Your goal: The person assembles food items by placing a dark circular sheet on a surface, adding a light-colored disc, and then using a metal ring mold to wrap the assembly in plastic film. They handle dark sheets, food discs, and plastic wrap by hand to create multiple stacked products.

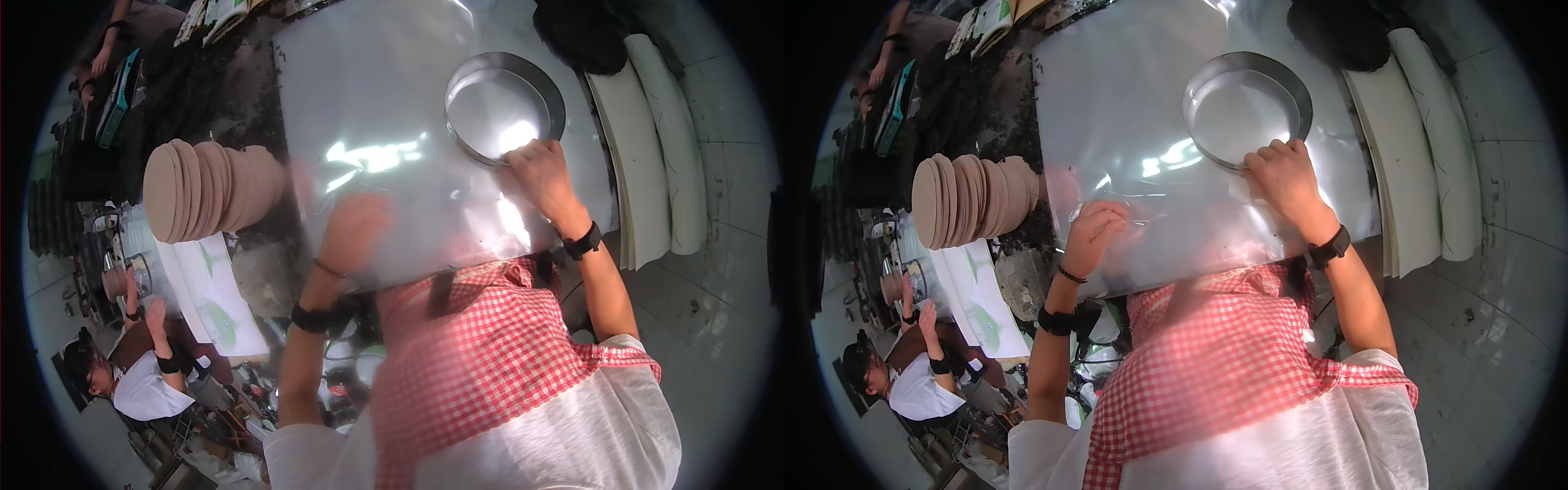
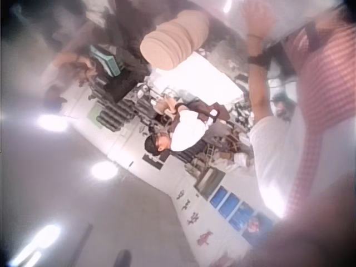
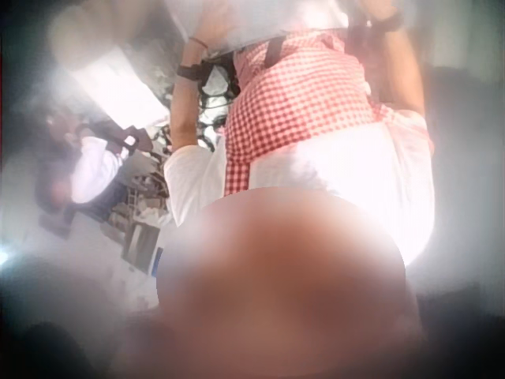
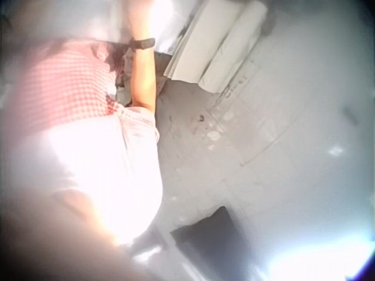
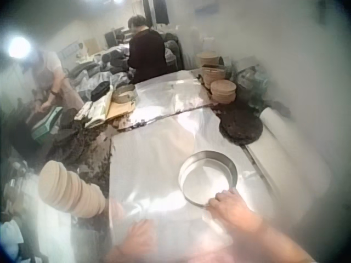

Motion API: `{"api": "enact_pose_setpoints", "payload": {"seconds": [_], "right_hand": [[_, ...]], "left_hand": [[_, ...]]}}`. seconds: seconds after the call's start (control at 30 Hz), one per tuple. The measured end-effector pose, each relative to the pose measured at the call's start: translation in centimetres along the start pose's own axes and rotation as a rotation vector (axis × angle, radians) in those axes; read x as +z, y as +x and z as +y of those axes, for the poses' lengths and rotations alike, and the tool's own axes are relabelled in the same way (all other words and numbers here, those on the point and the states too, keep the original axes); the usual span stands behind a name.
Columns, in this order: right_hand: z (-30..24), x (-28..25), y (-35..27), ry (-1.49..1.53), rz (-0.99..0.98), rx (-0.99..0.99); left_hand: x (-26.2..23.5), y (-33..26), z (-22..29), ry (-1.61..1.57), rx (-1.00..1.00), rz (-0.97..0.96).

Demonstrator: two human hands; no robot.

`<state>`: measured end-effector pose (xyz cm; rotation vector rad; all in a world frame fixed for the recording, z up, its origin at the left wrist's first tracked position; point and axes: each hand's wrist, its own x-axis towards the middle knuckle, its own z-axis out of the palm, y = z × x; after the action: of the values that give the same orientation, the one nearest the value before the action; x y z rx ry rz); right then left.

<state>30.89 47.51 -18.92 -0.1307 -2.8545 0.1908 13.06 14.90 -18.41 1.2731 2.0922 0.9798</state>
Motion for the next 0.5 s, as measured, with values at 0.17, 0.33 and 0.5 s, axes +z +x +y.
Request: {"api": "enact_pose_setpoints", "payload": {"seconds": [0.17,0.33,0.5], "right_hand": [[-0.7,-8.9,1.7,0.765,-0.233,-0.079],[-4.6,-9.2,3.4,0.944,-0.513,-0.567],[-6.0,-2.3,6.6,0.185,-0.350,-0.357]], "left_hand": [[-0.7,3.7,1.5,0.504,-0.058,-0.233],[-8.5,10.5,5.0,0.407,0.062,0.167],[-8.8,7.7,11.6,0.377,0.334,0.250]]}}
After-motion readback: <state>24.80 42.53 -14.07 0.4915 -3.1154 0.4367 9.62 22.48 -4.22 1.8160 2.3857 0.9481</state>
